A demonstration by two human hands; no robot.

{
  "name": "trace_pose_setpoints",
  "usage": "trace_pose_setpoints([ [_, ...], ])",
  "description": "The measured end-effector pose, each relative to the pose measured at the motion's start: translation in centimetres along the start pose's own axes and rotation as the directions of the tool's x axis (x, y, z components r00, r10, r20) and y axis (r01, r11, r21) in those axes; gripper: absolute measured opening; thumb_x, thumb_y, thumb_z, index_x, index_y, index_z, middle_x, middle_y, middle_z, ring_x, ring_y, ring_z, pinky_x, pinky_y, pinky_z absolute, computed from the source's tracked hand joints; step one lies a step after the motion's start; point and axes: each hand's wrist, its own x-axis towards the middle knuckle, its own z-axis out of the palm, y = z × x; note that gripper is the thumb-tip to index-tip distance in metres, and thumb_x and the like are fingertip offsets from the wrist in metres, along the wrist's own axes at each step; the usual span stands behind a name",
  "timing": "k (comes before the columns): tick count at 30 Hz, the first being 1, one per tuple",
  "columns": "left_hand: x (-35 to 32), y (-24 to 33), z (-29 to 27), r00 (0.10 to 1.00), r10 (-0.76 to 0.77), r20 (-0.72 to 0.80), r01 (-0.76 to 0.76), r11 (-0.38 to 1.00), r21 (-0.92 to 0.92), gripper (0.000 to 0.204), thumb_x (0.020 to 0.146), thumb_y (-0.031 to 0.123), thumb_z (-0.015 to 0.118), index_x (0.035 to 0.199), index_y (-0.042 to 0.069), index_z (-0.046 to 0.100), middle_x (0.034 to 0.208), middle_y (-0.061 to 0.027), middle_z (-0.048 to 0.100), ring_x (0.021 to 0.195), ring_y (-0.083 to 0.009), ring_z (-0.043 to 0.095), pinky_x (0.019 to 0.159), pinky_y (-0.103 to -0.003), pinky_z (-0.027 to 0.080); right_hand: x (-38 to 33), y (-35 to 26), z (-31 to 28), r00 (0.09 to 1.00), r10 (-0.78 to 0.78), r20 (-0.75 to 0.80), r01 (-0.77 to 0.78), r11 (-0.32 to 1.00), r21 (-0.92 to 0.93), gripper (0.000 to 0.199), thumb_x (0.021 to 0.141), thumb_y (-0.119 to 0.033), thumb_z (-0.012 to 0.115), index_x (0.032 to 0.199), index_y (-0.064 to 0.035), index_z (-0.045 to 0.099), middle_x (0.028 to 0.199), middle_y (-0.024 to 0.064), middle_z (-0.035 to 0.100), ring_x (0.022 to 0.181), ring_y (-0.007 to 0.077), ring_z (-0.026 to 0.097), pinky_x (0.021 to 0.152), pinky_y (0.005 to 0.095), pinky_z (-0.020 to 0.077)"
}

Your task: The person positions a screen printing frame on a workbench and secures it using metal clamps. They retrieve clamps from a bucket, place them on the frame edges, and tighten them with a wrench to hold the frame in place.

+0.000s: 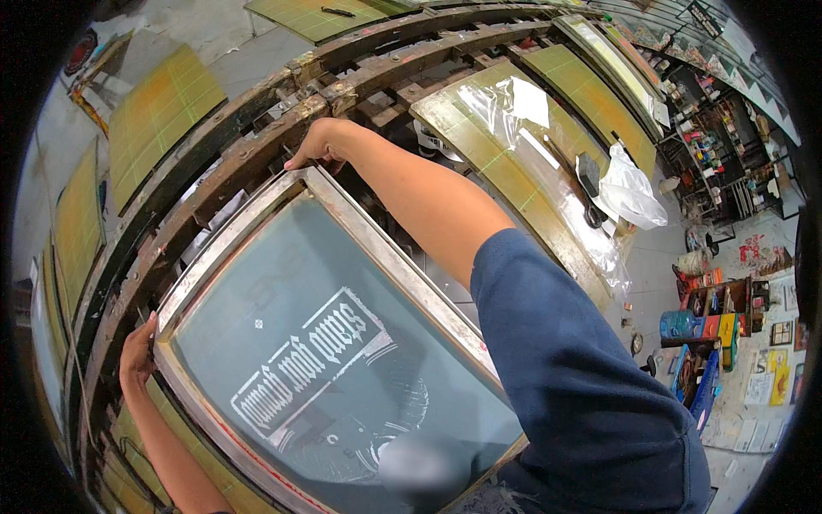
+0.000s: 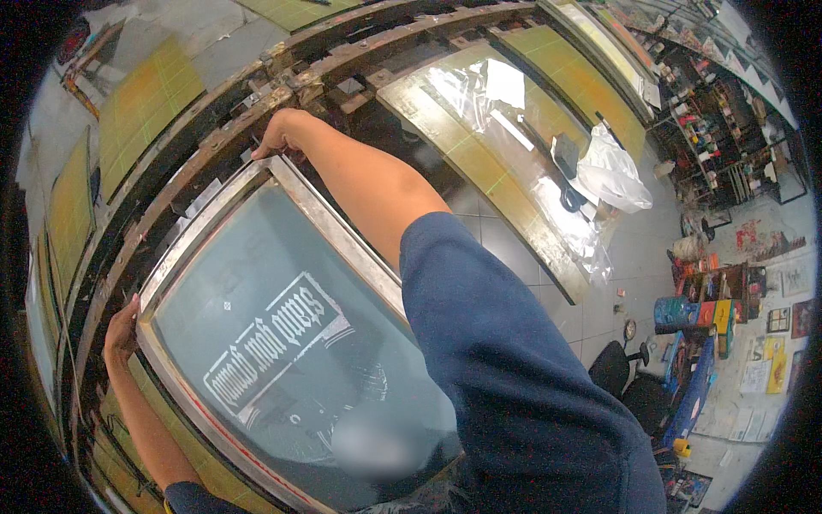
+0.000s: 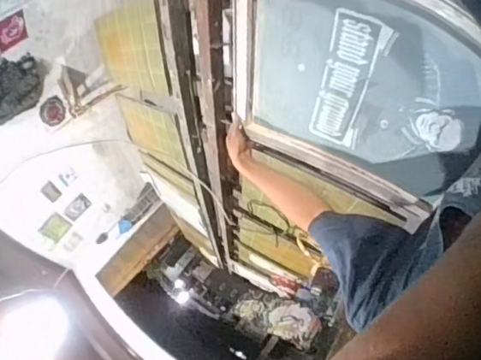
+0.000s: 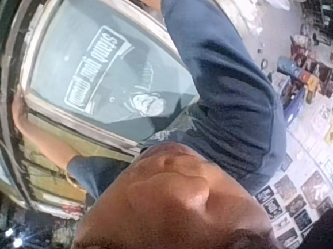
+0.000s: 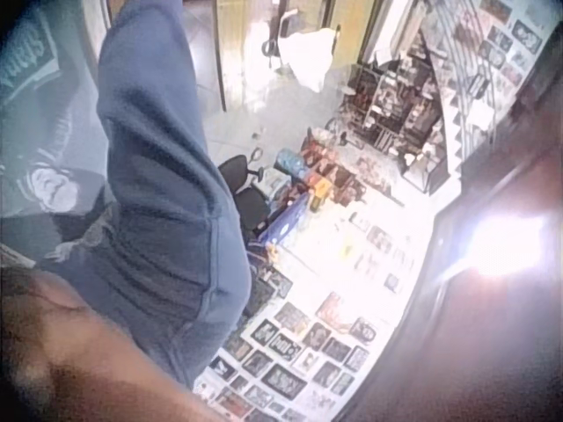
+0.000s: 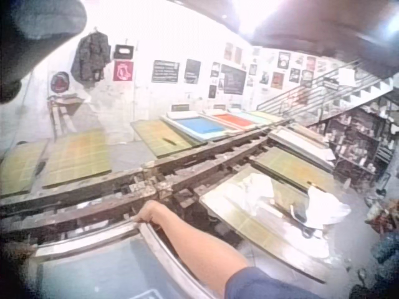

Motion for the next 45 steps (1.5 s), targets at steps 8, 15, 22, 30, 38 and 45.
trace_pose_setpoints([
  [8,1.7,-1.0,-2.1,0.994,0.000,0.111,0.002,1.000,-0.013,0.056,0.080,0.050,0.079,0.104,0.000,0.070,0.089,-0.0137,0.070,0.073,-0.0240,0.069,0.063,-0.043,0.056,1.7,-0.5,0.6,0.992,0.024,-0.124,-0.017,0.998,0.053,0.075,0.072,-0.054,0.085,0.123,-0.0032,0.064,0.126,0.0168,0.061,0.110,0.0249,0.058,0.088,0.0493,0.0527],
  [15,0.8,0.3,-1.6,0.998,-0.040,-0.053,0.048,0.984,0.170,0.058,0.076,0.058,0.079,0.098,0.005,0.073,0.082,-0.0081,0.068,0.068,-0.0198,0.063,0.059,-0.037,0.049,-1.8,0.3,0.7,0.982,-0.041,-0.185,0.064,0.991,0.120,0.067,0.066,-0.048,0.091,0.105,0.0016,0.069,0.095,0.0106,0.064,0.079,0.0234,0.057,0.079,0.0480,0.0541],
  [22,-0.2,1.4,-0.8,0.997,-0.077,-0.028,0.080,0.985,0.151,0.066,0.073,0.055,0.082,0.112,0.003,0.071,0.103,-0.0124,0.070,0.093,-0.0264,0.066,0.077,-0.046,0.051,-2.0,0.9,0.4,0.961,-0.055,-0.271,0.080,0.993,0.083,0.066,0.069,-0.047,0.089,0.108,0.0025,0.070,0.106,0.0121,0.066,0.086,0.0222,0.057,0.072,0.0429,0.0537],
  [30,1.3,-0.1,-1.3,0.992,-0.111,0.053,0.100,0.979,0.176,0.081,0.070,0.065,0.080,0.124,0.005,0.068,0.122,-0.0159,0.066,0.114,-0.0312,0.059,0.095,-0.052,0.044,-0.1,1.7,-0.2,0.972,-0.015,-0.233,0.047,0.990,0.130,0.070,0.070,-0.043,0.090,0.122,-0.0020,0.066,0.111,0.0113,0.064,0.090,0.0208,0.058,0.067,0.0352,0.0518],
  [38,1.3,-1.0,-0.8,0.983,0.028,0.180,-0.006,0.993,-0.121,0.077,0.070,0.056,0.086,0.116,-0.003,0.068,0.115,-0.0142,0.068,0.104,-0.0239,0.064,0.089,-0.037,0.050,-1.9,2.2,-0.6,0.990,-0.068,-0.125,0.100,0.959,0.266,0.046,0.079,-0.041,0.083,0.114,-0.0138,0.072,0.105,0.0044,0.068,0.090,0.0180,0.061,0.073,0.0381,0.0551],
  [45,0.3,0.1,-1.1,0.995,-0.090,0.036,0.085,0.988,0.131,0.079,0.071,0.059,0.083,0.125,0.004,0.067,0.138,-0.0178,0.057,0.128,-0.0324,0.052,0.106,-0.051,0.038,-2.2,0.9,-0.5,0.989,-0.024,-0.147,0.055,0.977,0.208,0.070,0.076,-0.039,0.086,0.127,0.0037,0.062,0.131,0.0147,0.060,0.096,0.0213,0.060,0.073,0.0378,0.0534],
])
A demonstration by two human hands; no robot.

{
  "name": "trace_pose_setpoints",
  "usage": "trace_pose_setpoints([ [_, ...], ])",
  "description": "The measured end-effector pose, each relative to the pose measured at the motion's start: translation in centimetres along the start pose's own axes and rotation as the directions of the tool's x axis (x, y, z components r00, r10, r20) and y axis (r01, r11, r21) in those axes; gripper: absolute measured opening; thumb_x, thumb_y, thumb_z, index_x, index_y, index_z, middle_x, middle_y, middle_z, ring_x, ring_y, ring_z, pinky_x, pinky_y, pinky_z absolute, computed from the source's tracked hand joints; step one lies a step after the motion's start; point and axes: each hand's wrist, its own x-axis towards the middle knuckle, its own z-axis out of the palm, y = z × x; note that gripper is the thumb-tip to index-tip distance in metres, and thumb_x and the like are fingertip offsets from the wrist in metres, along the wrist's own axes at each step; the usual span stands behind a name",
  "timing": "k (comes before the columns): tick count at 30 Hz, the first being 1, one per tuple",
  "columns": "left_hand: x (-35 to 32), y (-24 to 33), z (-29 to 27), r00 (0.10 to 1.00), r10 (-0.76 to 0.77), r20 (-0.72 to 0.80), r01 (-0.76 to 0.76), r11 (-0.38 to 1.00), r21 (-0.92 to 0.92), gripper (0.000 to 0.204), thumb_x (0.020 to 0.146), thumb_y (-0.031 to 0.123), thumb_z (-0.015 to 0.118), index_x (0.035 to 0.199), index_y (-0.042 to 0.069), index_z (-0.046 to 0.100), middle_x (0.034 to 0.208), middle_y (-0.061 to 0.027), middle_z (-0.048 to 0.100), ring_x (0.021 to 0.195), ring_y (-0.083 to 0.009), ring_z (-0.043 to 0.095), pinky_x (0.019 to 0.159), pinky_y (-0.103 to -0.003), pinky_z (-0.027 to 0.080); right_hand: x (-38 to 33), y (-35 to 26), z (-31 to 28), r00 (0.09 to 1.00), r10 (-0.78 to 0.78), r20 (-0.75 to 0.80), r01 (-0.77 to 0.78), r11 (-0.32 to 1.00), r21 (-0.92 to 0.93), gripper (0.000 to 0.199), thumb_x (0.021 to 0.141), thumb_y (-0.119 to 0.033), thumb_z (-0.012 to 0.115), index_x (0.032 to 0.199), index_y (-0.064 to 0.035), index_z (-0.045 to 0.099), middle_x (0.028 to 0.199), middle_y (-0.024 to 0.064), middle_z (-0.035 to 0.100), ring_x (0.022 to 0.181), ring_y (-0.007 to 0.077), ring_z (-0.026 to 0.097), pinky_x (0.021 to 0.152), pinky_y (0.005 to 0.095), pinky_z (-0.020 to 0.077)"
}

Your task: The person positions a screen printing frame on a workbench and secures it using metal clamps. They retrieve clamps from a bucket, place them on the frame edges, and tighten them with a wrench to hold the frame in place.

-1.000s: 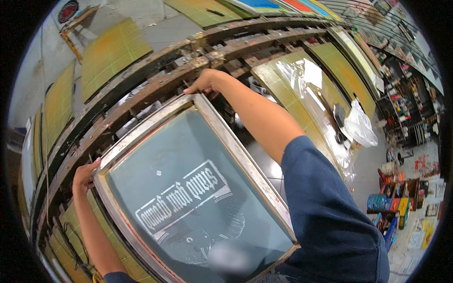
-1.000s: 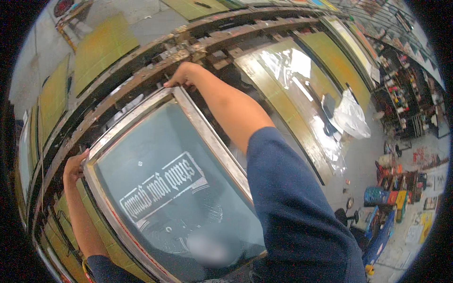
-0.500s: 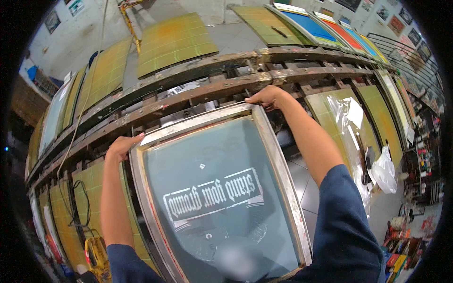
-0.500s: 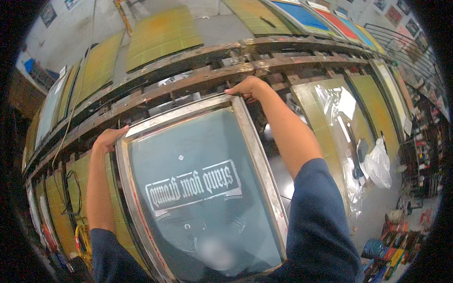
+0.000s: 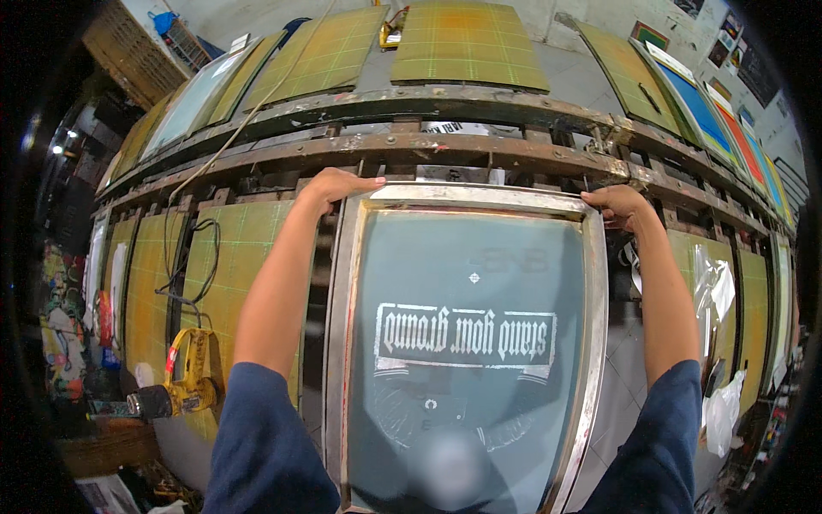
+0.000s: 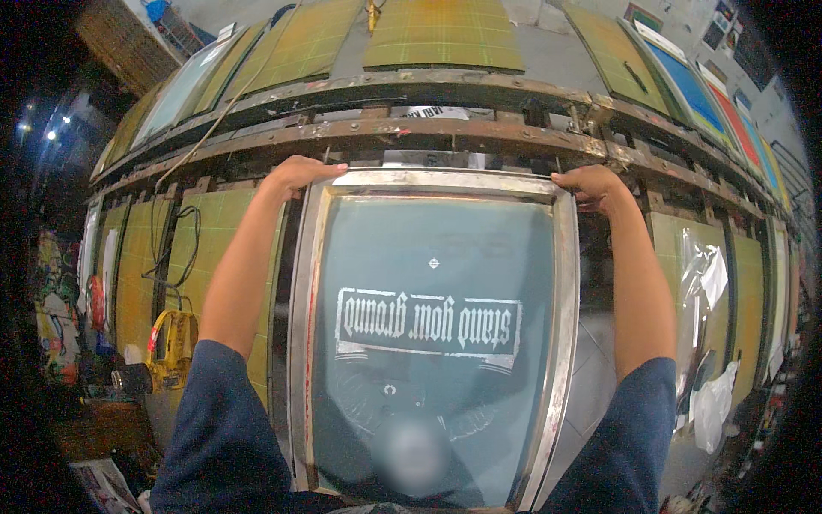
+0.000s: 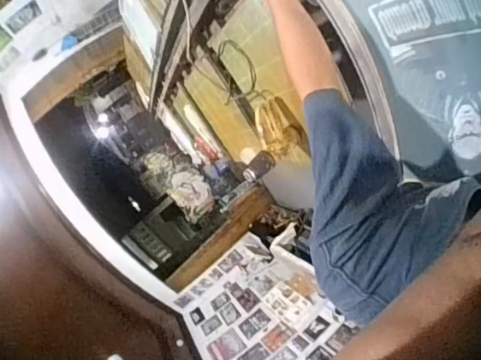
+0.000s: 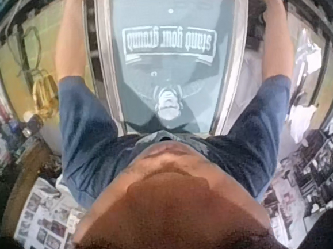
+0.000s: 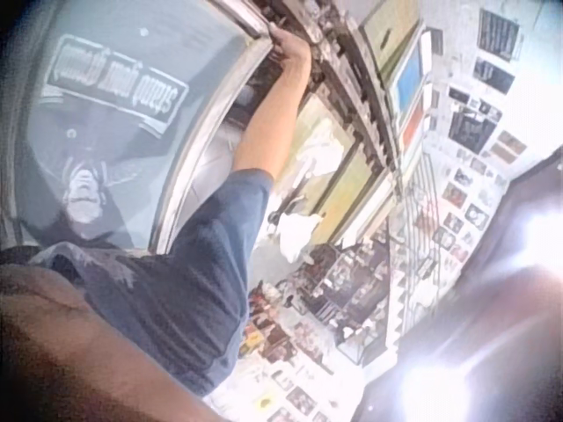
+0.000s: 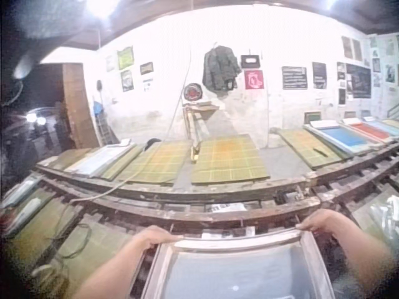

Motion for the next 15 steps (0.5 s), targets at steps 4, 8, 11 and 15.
trace_pose_setpoints([
  [4,1.0,-1.7,0.1,0.998,0.021,0.053,-0.013,0.991,-0.137,0.084,0.068,0.061,0.084,0.125,0.002,0.066,0.138,-0.0194,0.057,0.128,-0.0328,0.051,0.108,-0.052,0.037,-0.5,0.1,0.4,1.000,-0.018,0.004,0.018,0.999,0.045,0.070,0.079,-0.036,0.084,0.134,0.0000,0.058,0.137,0.0127,0.056,0.101,0.0212,0.058,0.076,0.0397,0.0539],
  [8,0.5,-0.6,1.0,0.993,0.081,-0.085,-0.084,0.996,-0.035,0.088,0.066,0.062,0.085,0.122,-0.004,0.067,0.134,-0.0217,0.059,0.127,-0.0318,0.053,0.105,-0.050,0.038,1.1,1.7,-1.5,0.993,-0.019,0.113,0.009,0.996,0.089,0.062,0.083,-0.035,0.081,0.132,-0.0037,0.061,0.137,0.0130,0.057,0.108,0.0217,0.054,0.086,0.0393,0.0500],
  [11,0.3,-0.9,0.3,0.981,0.175,-0.082,-0.170,0.984,0.056,0.088,0.068,0.064,0.082,0.123,-0.002,0.066,0.136,-0.0222,0.057,0.131,-0.0328,0.050,0.109,-0.047,0.036,1.0,1.5,-0.8,0.989,-0.084,0.119,0.076,0.995,0.071,0.056,0.085,-0.037,0.079,0.130,-0.0060,0.063,0.128,0.0097,0.062,0.097,0.0176,0.055,0.085,0.0401,0.0498],
  [15,0.9,-2.3,1.3,0.979,0.188,-0.076,-0.195,0.977,-0.091,0.094,0.066,0.066,0.082,0.125,-0.005,0.064,0.138,-0.0262,0.055,0.133,-0.0372,0.049,0.109,-0.042,0.038,0.5,1.3,-0.1,0.993,-0.067,0.095,0.061,0.996,0.071,0.053,0.087,-0.037,0.077,0.128,-0.0051,0.065,0.114,0.0047,0.066,0.085,0.0138,0.057,0.081,0.0358,0.0504],
])
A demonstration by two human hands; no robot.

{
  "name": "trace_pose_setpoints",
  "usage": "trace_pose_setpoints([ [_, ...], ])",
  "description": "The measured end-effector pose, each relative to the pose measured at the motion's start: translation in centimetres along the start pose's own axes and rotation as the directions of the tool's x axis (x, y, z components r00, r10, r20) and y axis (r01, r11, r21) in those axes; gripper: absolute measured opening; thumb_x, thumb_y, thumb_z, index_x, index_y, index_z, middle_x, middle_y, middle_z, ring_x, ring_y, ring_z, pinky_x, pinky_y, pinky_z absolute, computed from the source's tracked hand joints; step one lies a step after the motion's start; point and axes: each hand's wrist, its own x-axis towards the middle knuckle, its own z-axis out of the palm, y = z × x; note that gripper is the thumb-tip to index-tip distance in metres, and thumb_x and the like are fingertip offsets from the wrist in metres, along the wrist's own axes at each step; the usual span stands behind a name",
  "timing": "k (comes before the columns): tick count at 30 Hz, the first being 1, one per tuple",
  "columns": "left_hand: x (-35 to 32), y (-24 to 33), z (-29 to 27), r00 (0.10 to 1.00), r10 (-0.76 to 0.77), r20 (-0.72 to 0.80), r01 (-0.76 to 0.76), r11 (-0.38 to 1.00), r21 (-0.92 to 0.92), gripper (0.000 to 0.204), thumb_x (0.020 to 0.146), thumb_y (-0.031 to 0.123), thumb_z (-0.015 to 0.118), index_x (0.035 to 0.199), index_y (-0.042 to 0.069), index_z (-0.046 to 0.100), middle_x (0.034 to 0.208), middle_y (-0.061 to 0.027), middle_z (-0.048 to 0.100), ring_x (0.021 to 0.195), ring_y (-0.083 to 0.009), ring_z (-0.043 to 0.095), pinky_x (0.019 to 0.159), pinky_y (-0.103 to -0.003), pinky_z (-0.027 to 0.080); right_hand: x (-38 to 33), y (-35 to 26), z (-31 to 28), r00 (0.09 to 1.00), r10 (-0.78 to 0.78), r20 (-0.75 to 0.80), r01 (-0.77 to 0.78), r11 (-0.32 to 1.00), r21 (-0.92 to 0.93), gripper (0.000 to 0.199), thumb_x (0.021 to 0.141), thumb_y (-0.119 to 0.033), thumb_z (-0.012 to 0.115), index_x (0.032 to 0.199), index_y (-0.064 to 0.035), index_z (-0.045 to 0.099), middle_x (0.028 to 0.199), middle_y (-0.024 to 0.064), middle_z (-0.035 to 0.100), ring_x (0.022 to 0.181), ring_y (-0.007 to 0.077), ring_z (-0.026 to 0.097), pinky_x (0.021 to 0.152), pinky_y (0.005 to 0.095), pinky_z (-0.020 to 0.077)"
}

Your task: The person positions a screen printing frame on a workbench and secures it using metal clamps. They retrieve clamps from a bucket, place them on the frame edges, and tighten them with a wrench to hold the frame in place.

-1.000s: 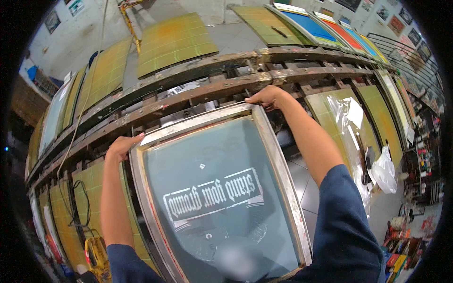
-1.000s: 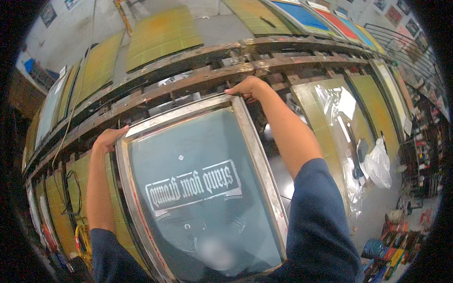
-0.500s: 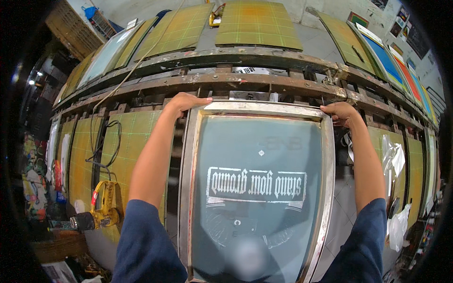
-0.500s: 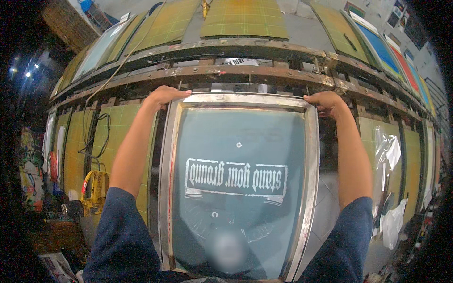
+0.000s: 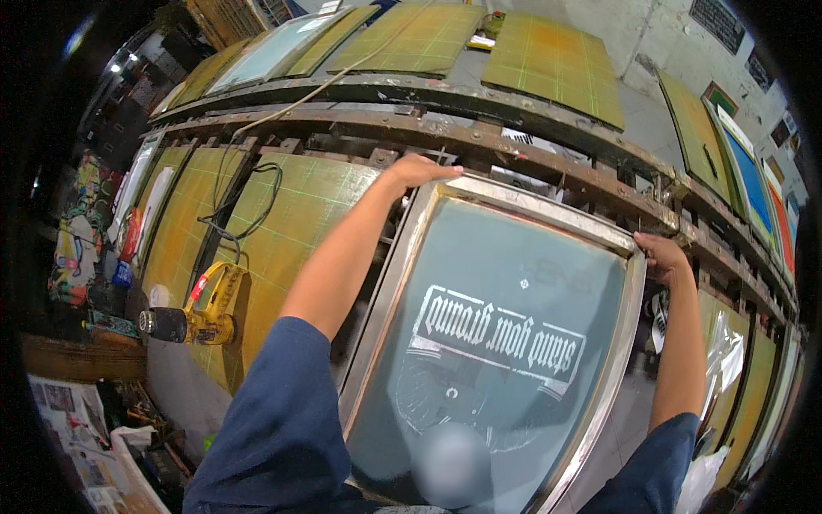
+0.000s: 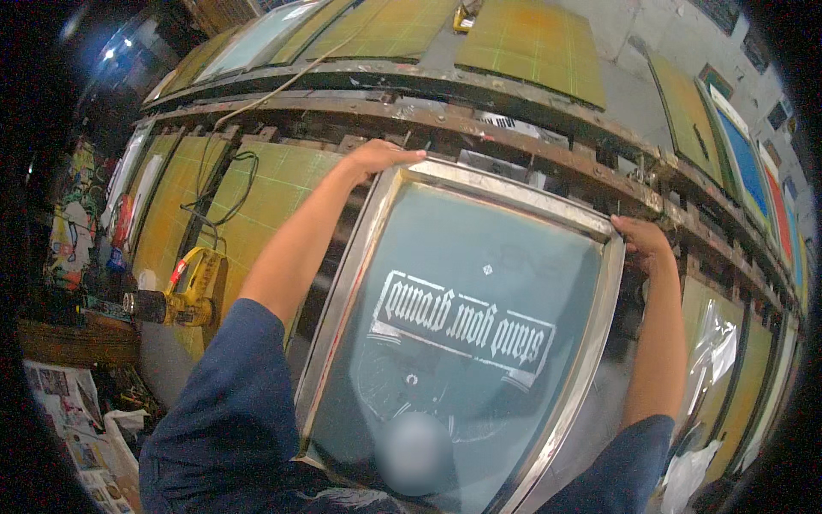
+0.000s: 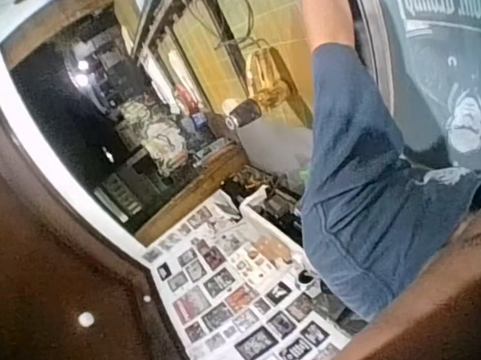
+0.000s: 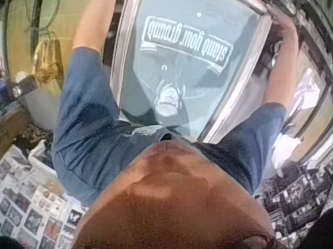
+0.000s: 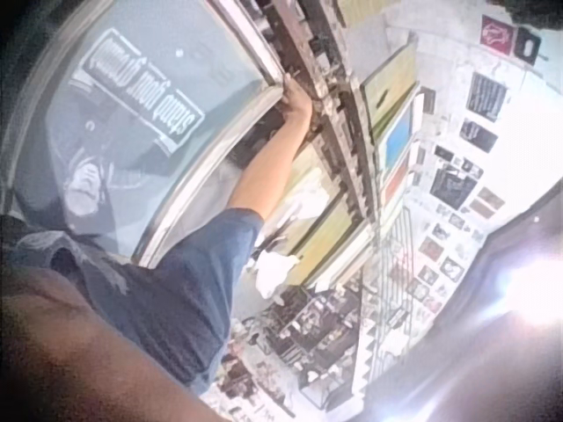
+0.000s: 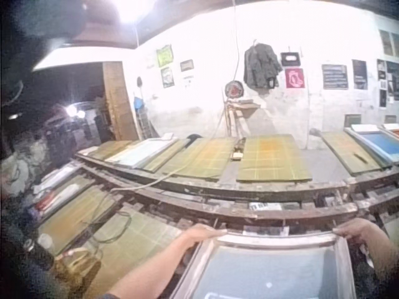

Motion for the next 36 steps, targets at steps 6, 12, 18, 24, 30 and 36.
trace_pose_setpoints([
  [6,0.8,0.7,-0.3,0.997,-0.029,-0.069,0.044,0.973,0.227,0.077,0.062,0.068,0.083,0.103,0.003,0.076,0.123,-0.0197,0.066,0.117,-0.0272,0.058,0.099,-0.040,0.044,1.2,0.5,-0.8,0.995,0.040,0.095,-0.047,0.996,0.079,0.041,0.088,-0.037,0.075,0.115,-0.0073,0.070,0.099,0.0045,0.069,0.075,0.0164,0.060,0.074,0.0317,0.0513],
  [12,0.4,-0.3,0.7,0.996,-0.045,-0.073,0.046,0.999,0.016,0.120,0.055,0.067,0.088,0.129,-0.020,0.050,0.143,-0.0301,0.048,0.135,-0.0360,0.047,0.106,-0.042,0.044,1.2,1.3,0.2,0.997,-0.027,0.068,0.014,0.983,0.184,0.022,0.094,-0.033,0.069,0.095,-0.0114,0.067,0.073,-0.0018,0.062,0.052,0.0105,0.047,0.051,0.0280,0.0408],
  [18,1.3,0.3,-0.1,0.992,0.004,-0.126,0.011,0.993,0.115,0.106,0.055,0.065,0.089,0.120,-0.014,0.062,0.136,-0.0284,0.055,0.128,-0.0371,0.054,0.106,-0.039,0.042,3.6,1.7,-1.5,1.000,-0.014,-0.025,0.016,0.996,0.086,0.027,0.091,-0.033,0.073,0.086,-0.0075,0.067,0.067,0.0014,0.060,0.048,0.0137,0.046,0.051,0.0325,0.0417],
  [24,-0.3,0.8,-0.1,0.995,-0.103,-0.003,0.102,0.994,-0.049,0.122,0.055,0.065,0.089,0.135,-0.016,0.047,0.151,-0.0295,0.038,0.142,-0.0339,0.037,0.113,-0.047,0.033,2.0,1.2,-0.7,1.000,-0.023,-0.015,0.025,0.993,0.113,0.033,0.088,-0.037,0.076,0.097,-0.0070,0.066,0.069,-0.0003,0.060,0.046,0.0123,0.045,0.049,0.0305,0.0407],
  [30,-0.7,1.1,0.3,0.993,-0.090,-0.078,0.081,0.990,-0.114,0.122,0.055,0.060,0.092,0.139,-0.014,0.044,0.149,-0.0279,0.042,0.140,-0.0338,0.039,0.113,-0.045,0.033,1.6,1.2,-0.8,0.998,-0.050,0.045,0.042,0.985,0.168,0.032,0.087,-0.036,0.078,0.104,-0.0120,0.066,0.075,-0.0032,0.063,0.052,0.0108,0.050,0.051,0.0254,0.0408],
  [36,-0.8,0.0,0.8,0.995,-0.088,-0.056,0.078,0.984,-0.162,0.119,0.054,0.059,0.092,0.135,-0.017,0.047,0.142,-0.0287,0.049,0.132,-0.0379,0.049,0.107,-0.048,0.041,2.1,1.7,-0.9,0.998,-0.001,0.069,-0.010,0.986,0.164,0.040,0.085,-0.034,0.079,0.111,-0.0073,0.063,0.088,0.0038,0.064,0.067,0.0161,0.056,0.059,0.0305,0.0453],
])
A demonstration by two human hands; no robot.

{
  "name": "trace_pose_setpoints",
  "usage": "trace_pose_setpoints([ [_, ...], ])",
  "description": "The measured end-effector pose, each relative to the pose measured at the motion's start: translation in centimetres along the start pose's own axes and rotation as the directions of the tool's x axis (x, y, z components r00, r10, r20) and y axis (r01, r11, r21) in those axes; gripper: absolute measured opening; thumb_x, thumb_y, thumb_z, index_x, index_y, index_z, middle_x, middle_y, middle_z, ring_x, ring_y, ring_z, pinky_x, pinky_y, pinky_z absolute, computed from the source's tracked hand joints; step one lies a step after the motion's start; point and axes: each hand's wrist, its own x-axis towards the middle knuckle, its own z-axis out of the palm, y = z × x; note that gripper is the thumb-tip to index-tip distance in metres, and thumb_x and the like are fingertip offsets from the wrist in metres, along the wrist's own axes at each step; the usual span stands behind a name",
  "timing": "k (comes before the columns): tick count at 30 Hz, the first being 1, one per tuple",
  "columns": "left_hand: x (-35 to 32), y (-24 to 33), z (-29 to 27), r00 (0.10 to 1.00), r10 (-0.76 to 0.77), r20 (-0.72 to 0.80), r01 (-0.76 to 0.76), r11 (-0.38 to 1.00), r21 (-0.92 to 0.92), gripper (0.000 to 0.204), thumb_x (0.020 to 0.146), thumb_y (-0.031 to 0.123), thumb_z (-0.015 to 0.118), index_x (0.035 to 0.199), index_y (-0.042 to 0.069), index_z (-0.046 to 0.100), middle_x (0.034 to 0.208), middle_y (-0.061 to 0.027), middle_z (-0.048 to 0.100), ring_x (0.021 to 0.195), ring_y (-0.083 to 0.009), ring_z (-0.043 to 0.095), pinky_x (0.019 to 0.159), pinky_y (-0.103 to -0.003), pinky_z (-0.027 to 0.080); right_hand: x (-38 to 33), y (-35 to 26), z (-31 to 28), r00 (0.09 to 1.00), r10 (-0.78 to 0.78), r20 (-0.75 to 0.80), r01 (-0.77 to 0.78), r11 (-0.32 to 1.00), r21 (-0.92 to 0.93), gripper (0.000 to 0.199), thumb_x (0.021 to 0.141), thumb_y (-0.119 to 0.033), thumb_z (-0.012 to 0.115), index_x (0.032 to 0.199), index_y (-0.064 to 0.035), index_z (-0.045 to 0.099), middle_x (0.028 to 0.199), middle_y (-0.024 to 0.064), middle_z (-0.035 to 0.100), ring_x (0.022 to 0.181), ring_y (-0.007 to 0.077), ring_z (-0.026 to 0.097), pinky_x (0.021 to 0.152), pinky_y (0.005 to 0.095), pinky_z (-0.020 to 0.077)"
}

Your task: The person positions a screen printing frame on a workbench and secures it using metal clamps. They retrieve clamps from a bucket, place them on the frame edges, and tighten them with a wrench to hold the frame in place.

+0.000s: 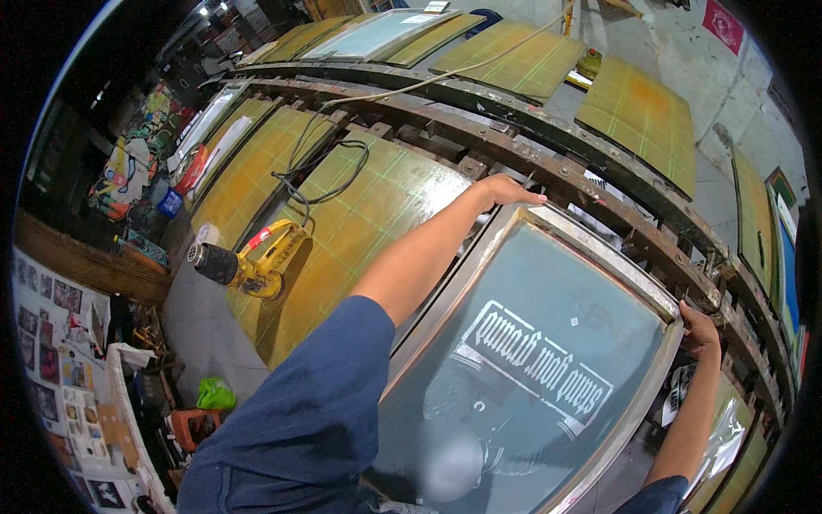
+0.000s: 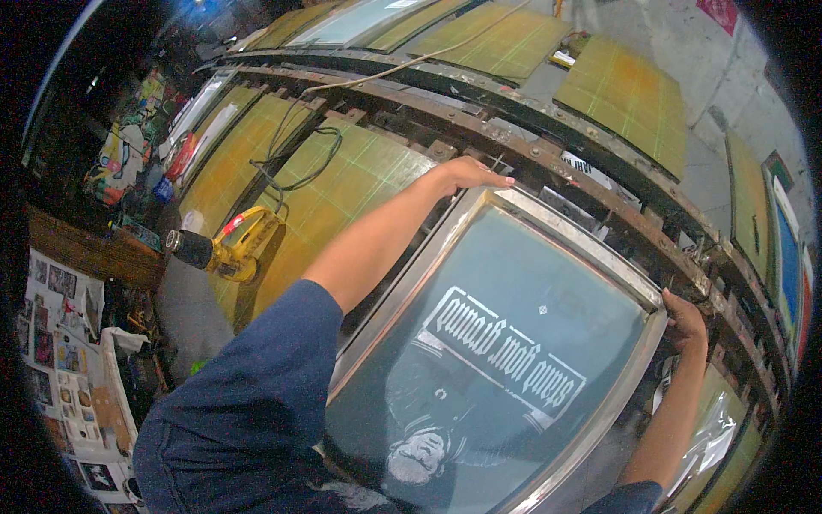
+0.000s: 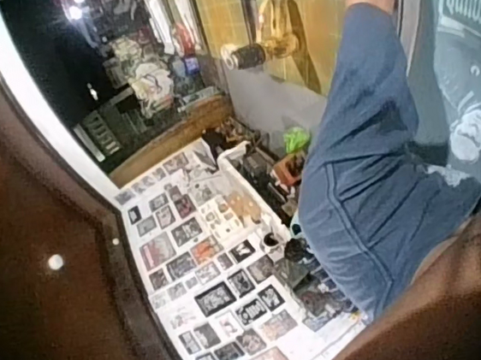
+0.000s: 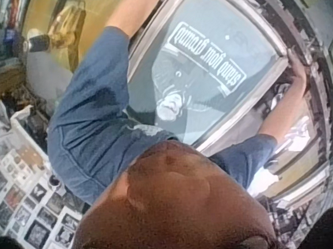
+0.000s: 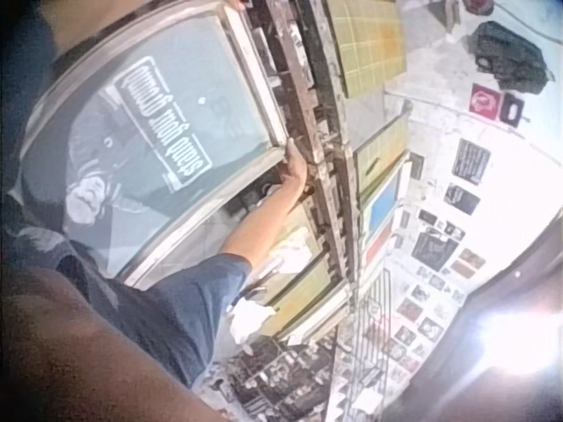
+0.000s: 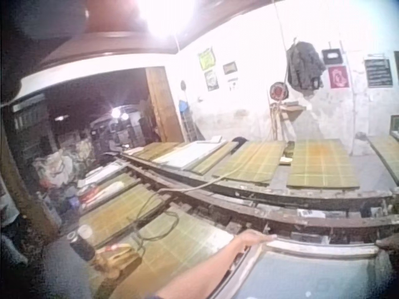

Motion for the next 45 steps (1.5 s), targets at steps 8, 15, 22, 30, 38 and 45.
trace_pose_setpoints([
  [8,-0.2,-0.2,-0.9,0.995,0.100,0.005,-0.100,0.992,0.075,0.090,0.060,0.060,0.088,0.115,-0.008,0.068,0.131,-0.0241,0.060,0.126,-0.0321,0.053,0.104,-0.043,0.043,-1.6,-1.3,1.5,0.995,-0.048,-0.084,0.028,0.973,-0.229,0.065,0.081,-0.038,0.082,0.126,0.0044,0.062,0.102,0.0069,0.068,0.075,0.0143,0.057,0.066,0.0342,0.0482],
  [15,-0.3,0.7,0.3,0.995,0.093,0.027,-0.093,0.996,0.000,0.078,0.068,0.058,0.085,0.114,-0.004,0.069,0.122,-0.0191,0.065,0.120,-0.0286,0.056,0.106,-0.041,0.038,-2.9,-1.4,2.1,0.990,-0.100,-0.104,0.094,0.994,-0.064,0.023,0.090,-0.034,0.074,0.088,-0.0119,0.070,0.061,-0.0047,0.055,0.047,0.0073,0.046,0.042,0.0259,0.0359],
  [22,-0.4,-0.3,-0.1,1.000,0.013,-0.004,-0.013,1.000,-0.008,0.091,0.070,0.059,0.083,0.133,-0.001,0.058,0.144,-0.0209,0.049,0.134,-0.0305,0.046,0.113,-0.044,0.032,-1.9,-0.9,2.0,0.997,-0.060,-0.045,0.053,0.989,-0.141,0.068,0.082,-0.045,0.079,0.131,0.0002,0.062,0.136,0.0173,0.058,0.117,0.0247,0.053,0.099,0.0356,0.0405],
  [30,-1.2,-0.1,2.6,0.986,-0.018,-0.164,-0.008,0.987,-0.157,0.086,0.071,0.059,0.082,0.124,-0.007,0.063,0.131,-0.0234,0.060,0.125,-0.0314,0.055,0.110,-0.043,0.034,0.0,1.5,0.3,0.949,-0.074,-0.306,0.017,0.983,-0.184,0.092,0.076,-0.051,0.083,0.136,0.0078,0.048,0.126,0.0203,0.058,0.106,0.0255,0.055,0.085,0.0379,0.0451],
  [38,-4.8,-2.8,2.3,0.802,0.281,-0.527,-0.155,0.950,0.271,0.102,0.083,0.072,0.058,0.139,-0.012,0.043,0.134,-0.0345,0.053,0.124,-0.0431,0.056,0.102,-0.044,0.045,-10.5,2.4,10.5,0.503,-0.685,-0.527,0.214,0.690,-0.692,0.082,0.084,-0.054,0.072,0.140,-0.0027,0.041,0.138,0.0290,0.041,0.119,0.0466,0.052,0.098,0.0473,0.0451],
  [45,-34.6,-18.1,3.3,0.908,0.204,-0.366,-0.217,0.976,0.007,0.055,0.091,0.026,0.072,0.136,-0.002,0.056,0.112,-0.0142,0.070,0.099,-0.0147,0.064,0.084,-0.030,0.051,-31.9,19.5,18.0,0.647,-0.697,-0.310,0.270,0.589,-0.762,0.068,0.093,-0.022,0.066,0.148,0.0018,0.033,0.152,0.0260,0.031,0.141,0.0420,0.034,0.115,0.0450,0.0308],
])
